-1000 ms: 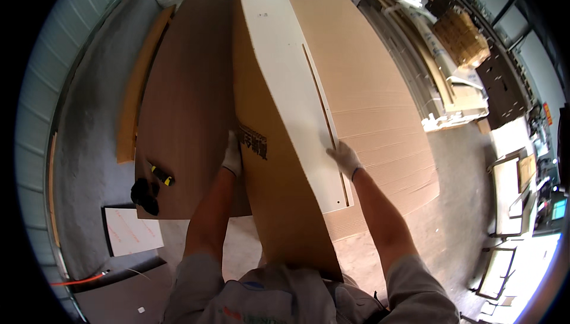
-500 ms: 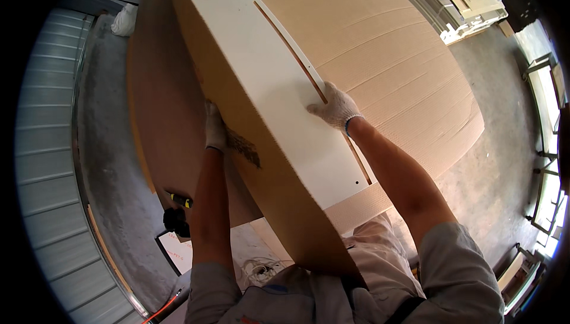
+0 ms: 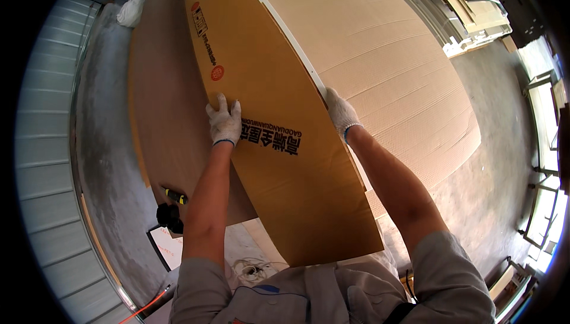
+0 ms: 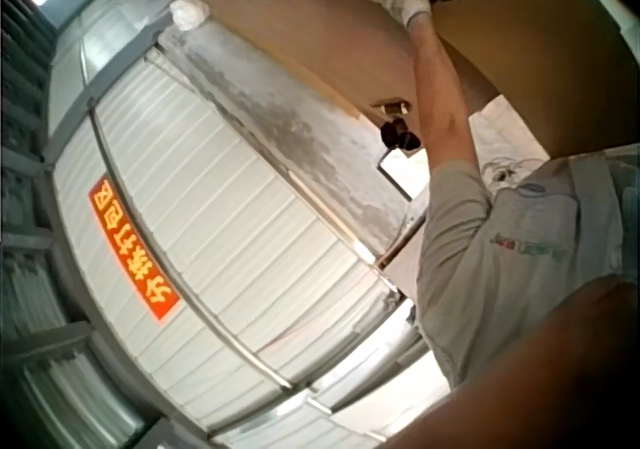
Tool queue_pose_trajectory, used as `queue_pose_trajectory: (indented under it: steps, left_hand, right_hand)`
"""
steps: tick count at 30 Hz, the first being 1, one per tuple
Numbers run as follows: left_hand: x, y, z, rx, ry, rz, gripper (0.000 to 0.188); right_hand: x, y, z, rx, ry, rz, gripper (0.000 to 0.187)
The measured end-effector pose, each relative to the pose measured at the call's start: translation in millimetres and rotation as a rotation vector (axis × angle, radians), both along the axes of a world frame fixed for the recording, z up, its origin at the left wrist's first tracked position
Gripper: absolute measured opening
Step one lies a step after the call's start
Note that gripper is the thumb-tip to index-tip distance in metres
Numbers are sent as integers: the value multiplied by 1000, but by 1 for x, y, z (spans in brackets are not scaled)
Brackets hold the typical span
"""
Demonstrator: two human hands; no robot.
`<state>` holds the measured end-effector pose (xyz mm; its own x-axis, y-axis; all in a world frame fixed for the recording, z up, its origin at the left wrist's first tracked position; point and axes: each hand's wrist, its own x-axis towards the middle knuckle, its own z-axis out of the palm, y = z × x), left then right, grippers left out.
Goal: The person wraps a long white furniture panel in large cardboard sheets, folding the edges over and securing them with tape from a hand-held dispenser while a second person assists by cutting the cardboard with a utility knife and applying additional tape.
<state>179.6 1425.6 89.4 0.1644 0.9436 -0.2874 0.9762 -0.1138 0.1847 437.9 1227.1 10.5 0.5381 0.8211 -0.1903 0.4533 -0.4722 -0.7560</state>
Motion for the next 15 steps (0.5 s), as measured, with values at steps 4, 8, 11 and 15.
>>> queue_pose_trajectory:
  steps: [4, 8, 11, 15]
  left_hand:
    - [3, -10, -4, 127, 150, -121, 80]
    - [11, -25, 4, 116, 292, -133, 81]
    - [29, -24, 14, 93, 310, -197, 81]
    - [7, -20, 8, 131, 289, -203, 83]
  right_hand:
    - [-4, -1, 2, -13, -11, 7, 56]
    - [0, 2, 46, -48, 321, 205, 48]
    - [20, 9, 27, -91, 115, 170, 54]
    - [-65, 25, 107, -214, -408, 182, 88]
